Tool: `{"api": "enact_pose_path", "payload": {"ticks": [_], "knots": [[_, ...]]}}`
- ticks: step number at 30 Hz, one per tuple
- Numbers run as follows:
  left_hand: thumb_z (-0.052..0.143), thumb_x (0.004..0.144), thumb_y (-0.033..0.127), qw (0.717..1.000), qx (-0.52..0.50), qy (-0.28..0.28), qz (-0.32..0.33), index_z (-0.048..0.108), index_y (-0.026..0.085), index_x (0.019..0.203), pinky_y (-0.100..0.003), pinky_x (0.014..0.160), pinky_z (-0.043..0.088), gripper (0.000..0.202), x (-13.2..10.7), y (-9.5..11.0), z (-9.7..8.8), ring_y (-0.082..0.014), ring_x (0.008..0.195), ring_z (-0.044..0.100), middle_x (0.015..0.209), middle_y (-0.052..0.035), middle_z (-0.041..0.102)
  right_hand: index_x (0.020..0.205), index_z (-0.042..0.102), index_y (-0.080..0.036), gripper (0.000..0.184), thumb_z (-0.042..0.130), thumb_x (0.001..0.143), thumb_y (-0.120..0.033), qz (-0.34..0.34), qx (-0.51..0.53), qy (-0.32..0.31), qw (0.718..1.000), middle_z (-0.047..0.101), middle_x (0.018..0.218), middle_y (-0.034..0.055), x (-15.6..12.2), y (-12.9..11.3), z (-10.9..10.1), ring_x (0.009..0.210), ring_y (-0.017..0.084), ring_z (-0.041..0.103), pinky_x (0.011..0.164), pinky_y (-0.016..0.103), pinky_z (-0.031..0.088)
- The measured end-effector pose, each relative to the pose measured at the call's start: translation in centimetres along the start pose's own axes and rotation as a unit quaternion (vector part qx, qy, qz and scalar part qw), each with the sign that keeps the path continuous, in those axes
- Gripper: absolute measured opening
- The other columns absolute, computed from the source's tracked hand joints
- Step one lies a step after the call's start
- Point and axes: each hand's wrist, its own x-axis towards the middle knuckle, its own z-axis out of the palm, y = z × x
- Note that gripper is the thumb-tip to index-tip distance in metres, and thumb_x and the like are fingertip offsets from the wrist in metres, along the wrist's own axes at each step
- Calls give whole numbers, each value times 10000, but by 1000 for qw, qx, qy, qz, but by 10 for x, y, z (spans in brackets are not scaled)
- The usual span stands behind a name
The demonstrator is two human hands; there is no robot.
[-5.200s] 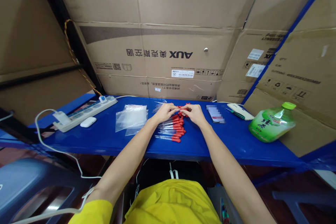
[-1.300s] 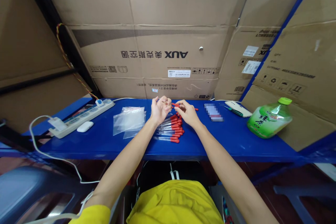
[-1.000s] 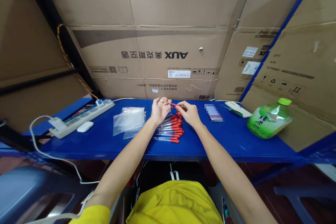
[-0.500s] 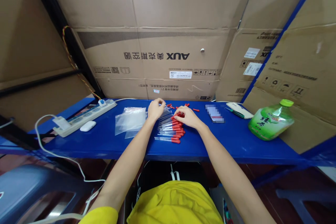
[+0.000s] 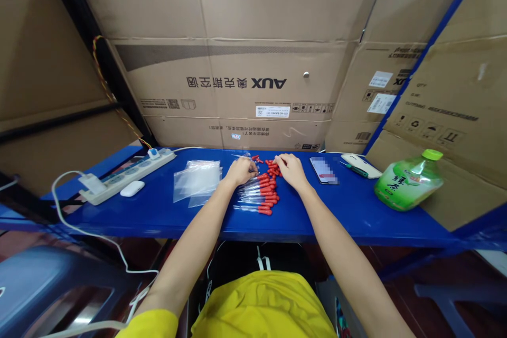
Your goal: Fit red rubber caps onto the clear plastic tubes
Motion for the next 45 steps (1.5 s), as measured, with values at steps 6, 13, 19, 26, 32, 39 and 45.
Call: {"api": "enact_pose_path", "payload": {"ticks": [6, 13, 19, 26, 32, 39, 45], "knots": [[711, 828, 243, 994, -73, 79, -5, 721, 223, 756, -377, 934, 439, 76, 0, 10, -2, -279, 953, 618, 933, -106, 685, 802, 701, -230, 342, 477, 1020, -369, 13, 13, 19, 1000, 752, 854, 67, -1, -2, -1, 829, 237, 648, 797, 350, 441], [639, 930, 276, 947, -305, 87, 54, 677, 234, 991, -290, 812, 408, 83, -4, 39, -11, -214, 785, 611, 830, -51, 692, 1040, 683, -221, 245, 573, 958, -424, 25, 151, -33, 988, 740, 780, 14, -5, -24, -2, 705, 192, 670, 684, 301, 485], [759, 804, 229, 945, -308, 88, 58, 707, 236, 899, -273, 784, 408, 109, -6, 53, -16, -210, 780, 580, 817, -36, 687, 907, 652, -208, 241, 676, 878, -447, 50, 255, -35, 965, 781, 880, 59, -4, -24, 4, 854, 229, 754, 798, 344, 562], [782, 820, 325, 930, -336, 148, 13, 739, 210, 914, -254, 730, 418, 154, -1, 45, -9, -175, 772, 576, 826, -41, 684, 854, 650, -210, 272, 675, 870, -480, 86, 254, 60, 961, 775, 859, 80, 2, -13, -3, 834, 238, 745, 803, 366, 574], [712, 881, 488, 786, -599, 149, -43, 714, 154, 966, -226, 664, 448, 344, 6, 51, -7, -110, 688, 561, 798, -28, 621, 882, 621, -208, 338, 711, 821, -528, 117, 330, 57, 935, 771, 882, 79, 3, -15, -5, 789, 209, 716, 732, 329, 565], [714, 879, 532, 760, -642, 84, -60, 646, 145, 875, -203, 568, 411, 393, 3, 64, -2, -90, 590, 523, 674, 11, 521, 889, 622, -211, 273, 687, 849, -472, 64, 286, -1, 956, 751, 850, 59, 1, -18, 2, 822, 222, 723, 760, 327, 544], [734, 845, 543, 736, -653, 141, -106, 609, 152, 844, -191, 513, 371, 411, 7, 56, 0, -88, 536, 518, 617, 26, 504, 1102, 680, -227, 215, 522, 957, -248, 137, -52, 60, 987, 731, 1088, 74, -1, 2, -14, 996, 237, 670, 902, 355, 498]]}}
